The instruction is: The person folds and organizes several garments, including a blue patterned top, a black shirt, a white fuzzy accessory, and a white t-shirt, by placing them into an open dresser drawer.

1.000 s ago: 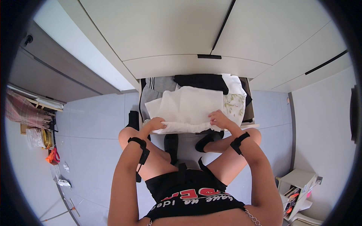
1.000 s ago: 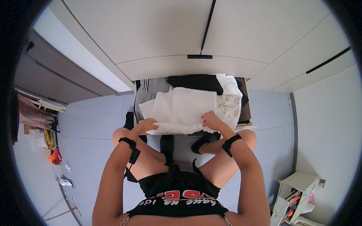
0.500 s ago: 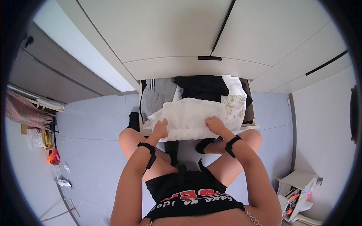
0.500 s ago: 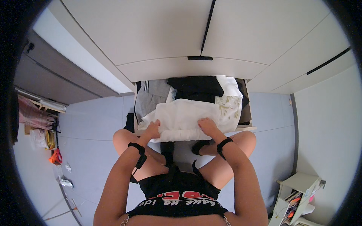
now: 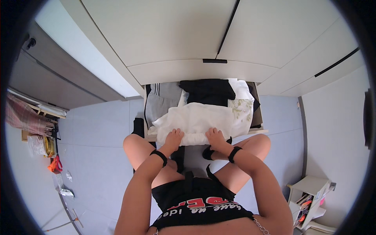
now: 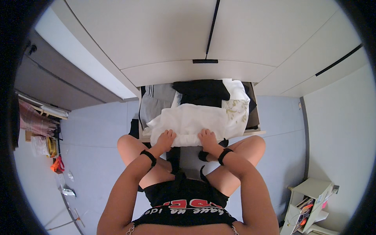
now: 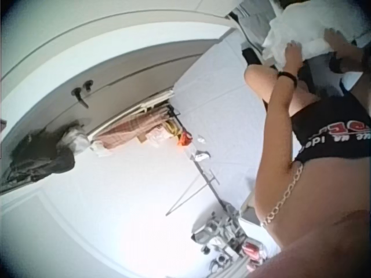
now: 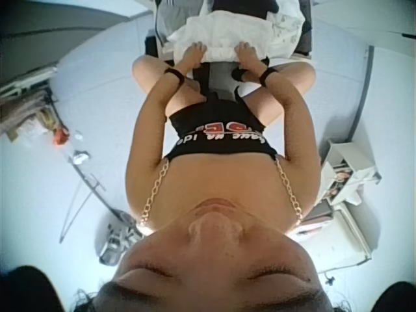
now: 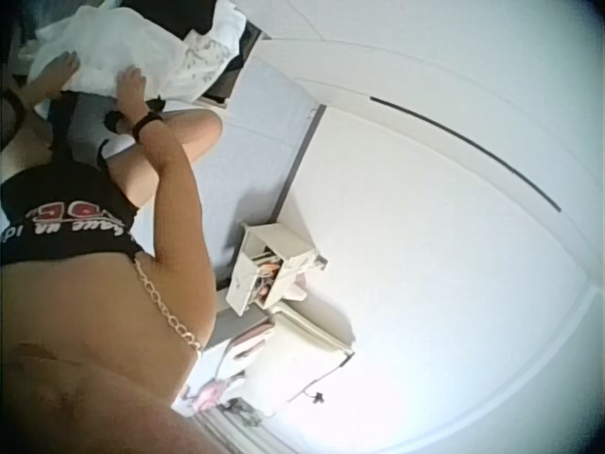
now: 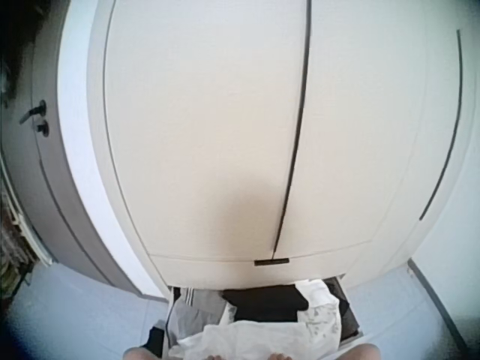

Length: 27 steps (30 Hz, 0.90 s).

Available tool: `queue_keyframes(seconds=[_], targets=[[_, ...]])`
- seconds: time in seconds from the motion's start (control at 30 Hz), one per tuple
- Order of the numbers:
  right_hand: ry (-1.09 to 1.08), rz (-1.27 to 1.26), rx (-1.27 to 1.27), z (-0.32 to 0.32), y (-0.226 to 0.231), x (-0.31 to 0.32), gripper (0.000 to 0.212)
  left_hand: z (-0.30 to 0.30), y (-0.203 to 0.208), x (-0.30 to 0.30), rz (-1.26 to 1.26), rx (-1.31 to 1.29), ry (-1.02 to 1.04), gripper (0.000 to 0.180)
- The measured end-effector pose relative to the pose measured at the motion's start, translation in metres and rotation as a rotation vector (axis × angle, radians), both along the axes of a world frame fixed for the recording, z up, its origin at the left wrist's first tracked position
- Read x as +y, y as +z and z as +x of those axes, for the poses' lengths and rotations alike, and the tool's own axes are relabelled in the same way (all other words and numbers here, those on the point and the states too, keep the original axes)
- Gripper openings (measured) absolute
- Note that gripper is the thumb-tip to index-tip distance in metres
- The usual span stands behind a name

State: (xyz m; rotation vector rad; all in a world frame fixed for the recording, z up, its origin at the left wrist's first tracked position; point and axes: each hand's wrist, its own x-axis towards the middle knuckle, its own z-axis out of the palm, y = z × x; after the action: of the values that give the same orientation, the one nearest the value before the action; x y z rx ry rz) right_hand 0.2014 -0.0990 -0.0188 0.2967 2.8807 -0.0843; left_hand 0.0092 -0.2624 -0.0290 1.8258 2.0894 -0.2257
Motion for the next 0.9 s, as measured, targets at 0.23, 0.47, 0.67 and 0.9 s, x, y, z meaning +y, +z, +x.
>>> queue_keyframes(seconds=[0.23,0.47,0.67,0.9], targets=[[-0.083,0.037,-0.069,-0.013,-0.020,0.020,0.036,-0.038,-0.024,0.008,-0.033,-0.354,0.214,0.035],[-0.363,-0.600,-0.038,-0.020,-0.035,0.098,0.036,-0.083,-0.056,-0.006,0.107,-0.502,0.589,0.039],[-0.469,-0.405,-0.088,-0.022,-0.045,0.093,0.032,-0.080,-0.054,-0.003,-0.074,-0.321,0.777,0.033],[-0.185,-0.039,0.068,-0.016,-0.026,0.066,0.041,-0.056,-0.021,0.003,0.209,-0.052,0.043,0.035]])
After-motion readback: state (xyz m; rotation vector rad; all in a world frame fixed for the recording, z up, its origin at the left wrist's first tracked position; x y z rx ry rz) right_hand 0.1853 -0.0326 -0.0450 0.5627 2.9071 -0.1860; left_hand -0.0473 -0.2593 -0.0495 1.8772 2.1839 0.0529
